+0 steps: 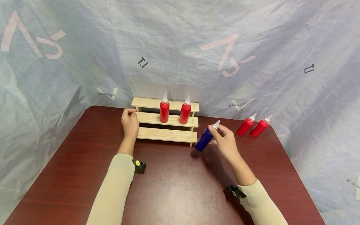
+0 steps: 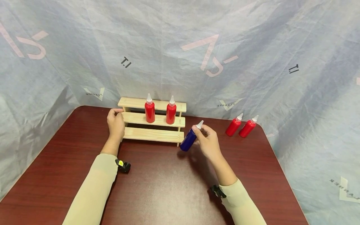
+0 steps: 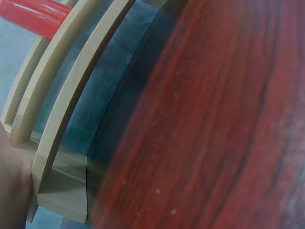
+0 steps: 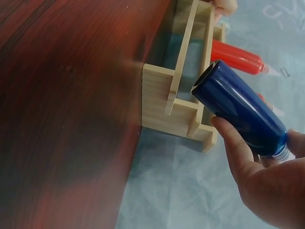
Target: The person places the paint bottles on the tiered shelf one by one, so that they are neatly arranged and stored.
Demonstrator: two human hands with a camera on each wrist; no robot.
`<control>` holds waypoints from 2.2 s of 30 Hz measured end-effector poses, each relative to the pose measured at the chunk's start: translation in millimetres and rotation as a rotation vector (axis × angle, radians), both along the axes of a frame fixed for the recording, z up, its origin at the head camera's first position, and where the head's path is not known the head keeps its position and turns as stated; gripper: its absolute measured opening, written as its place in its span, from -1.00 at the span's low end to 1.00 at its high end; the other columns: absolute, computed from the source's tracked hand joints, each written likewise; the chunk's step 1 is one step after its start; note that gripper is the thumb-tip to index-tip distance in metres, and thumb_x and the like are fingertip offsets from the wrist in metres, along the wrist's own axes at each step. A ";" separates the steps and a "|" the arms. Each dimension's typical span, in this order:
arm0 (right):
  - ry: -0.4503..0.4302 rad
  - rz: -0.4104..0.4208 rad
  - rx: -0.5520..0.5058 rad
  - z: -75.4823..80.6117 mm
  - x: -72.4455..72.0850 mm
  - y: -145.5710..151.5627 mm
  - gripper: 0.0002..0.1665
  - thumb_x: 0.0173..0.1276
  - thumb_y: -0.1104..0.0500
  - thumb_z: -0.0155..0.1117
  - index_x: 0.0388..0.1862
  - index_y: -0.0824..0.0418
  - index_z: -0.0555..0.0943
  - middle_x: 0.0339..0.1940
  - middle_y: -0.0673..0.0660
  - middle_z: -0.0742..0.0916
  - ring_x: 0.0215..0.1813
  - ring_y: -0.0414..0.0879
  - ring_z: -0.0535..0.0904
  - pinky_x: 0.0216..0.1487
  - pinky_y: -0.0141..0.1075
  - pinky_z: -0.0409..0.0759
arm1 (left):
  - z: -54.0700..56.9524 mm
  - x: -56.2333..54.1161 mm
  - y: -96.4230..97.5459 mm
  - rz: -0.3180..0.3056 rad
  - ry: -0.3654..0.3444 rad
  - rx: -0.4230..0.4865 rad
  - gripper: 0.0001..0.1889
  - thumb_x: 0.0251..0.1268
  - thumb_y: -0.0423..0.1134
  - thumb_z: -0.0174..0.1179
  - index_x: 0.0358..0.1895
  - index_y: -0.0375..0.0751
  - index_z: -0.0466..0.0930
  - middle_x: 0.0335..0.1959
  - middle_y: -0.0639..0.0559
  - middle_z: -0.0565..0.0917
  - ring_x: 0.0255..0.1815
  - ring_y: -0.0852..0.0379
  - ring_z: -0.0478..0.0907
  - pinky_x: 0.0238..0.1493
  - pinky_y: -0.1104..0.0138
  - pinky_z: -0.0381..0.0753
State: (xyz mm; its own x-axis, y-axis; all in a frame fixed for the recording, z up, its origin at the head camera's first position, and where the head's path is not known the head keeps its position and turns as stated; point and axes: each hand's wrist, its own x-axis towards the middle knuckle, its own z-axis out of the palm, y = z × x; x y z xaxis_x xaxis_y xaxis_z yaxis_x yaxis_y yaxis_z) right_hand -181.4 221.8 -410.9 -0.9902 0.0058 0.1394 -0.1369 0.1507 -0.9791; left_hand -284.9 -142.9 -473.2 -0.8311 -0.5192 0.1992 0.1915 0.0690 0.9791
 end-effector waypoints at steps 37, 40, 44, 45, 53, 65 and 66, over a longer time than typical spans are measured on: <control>-0.006 0.074 0.013 1.9 -4.0 -32.1 -0.63 0.58 0.15 0.29 0.14 0.44 0.66 -0.13 0.26 0.77 -0.24 -0.17 0.78 -0.18 0.01 0.83 | -1.2 -0.1 1.1 -0.007 -0.014 -0.015 -0.80 0.49 -0.35 0.07 0.01 -0.37 0.60 0.23 -0.23 0.60 0.36 -0.04 0.48 0.40 0.12 0.41; -0.007 0.086 0.023 1.5 -4.5 -34.1 -0.62 0.59 0.15 0.28 0.14 0.45 0.66 -0.08 0.33 0.77 -0.23 -0.18 0.78 -0.16 0.04 0.82 | -1.0 0.3 1.2 -0.005 -0.016 -0.014 -0.79 0.50 -0.36 0.05 0.01 -0.38 0.60 0.25 -0.23 0.60 0.35 -0.03 0.48 0.39 0.13 0.41; -0.006 0.095 0.038 3.1 -4.6 -37.6 -0.63 0.58 0.15 0.29 0.14 0.43 0.67 -0.05 0.38 0.77 -0.23 -0.18 0.78 -0.16 0.03 0.82 | -0.8 -0.4 1.2 0.008 -0.020 -0.010 -0.79 0.49 -0.37 0.03 0.00 -0.37 0.61 0.19 -0.22 0.62 0.32 -0.02 0.49 0.37 0.15 0.41; -0.005 0.097 0.044 3.6 -4.7 -38.6 -0.64 0.58 0.15 0.29 0.14 0.43 0.68 -0.04 0.38 0.76 -0.23 -0.18 0.78 -0.16 0.01 0.82 | -0.7 -0.8 1.3 0.012 -0.018 -0.008 -0.79 0.49 -0.37 0.03 0.00 -0.37 0.61 0.18 -0.23 0.62 0.31 -0.02 0.50 0.37 0.15 0.41; 0.045 0.098 0.150 5.5 -6.3 -46.1 -0.65 0.55 0.10 0.34 0.11 0.34 0.73 -0.06 0.38 0.80 -0.26 -0.21 0.70 -0.30 -0.29 0.77 | 1.0 -0.2 1.6 0.016 -0.015 -0.008 -0.80 0.52 -0.36 0.02 -0.02 -0.36 0.61 0.13 -0.19 0.62 0.32 -0.01 0.51 0.40 0.15 0.41; -0.037 0.165 0.148 9.8 -6.0 -56.4 -0.64 0.58 0.01 0.30 0.09 0.27 0.72 0.00 0.30 0.81 -0.08 -0.09 0.78 -0.10 0.20 0.78 | 1.0 0.0 -1.0 0.011 -0.018 -0.001 -0.75 0.54 -0.37 -0.02 0.03 -0.43 0.61 0.12 -0.24 0.60 0.23 -0.05 0.49 0.28 0.22 0.39; -0.039 0.171 0.141 10.1 -6.4 -57.9 -0.65 0.58 0.02 0.30 0.07 0.27 0.73 -0.01 0.30 0.81 -0.09 -0.08 0.78 -0.10 0.23 0.78 | 1.4 0.2 -1.0 0.012 -0.018 -0.003 -0.75 0.54 -0.37 -0.02 0.03 -0.42 0.61 0.12 -0.24 0.60 0.23 -0.04 0.49 0.29 0.21 0.40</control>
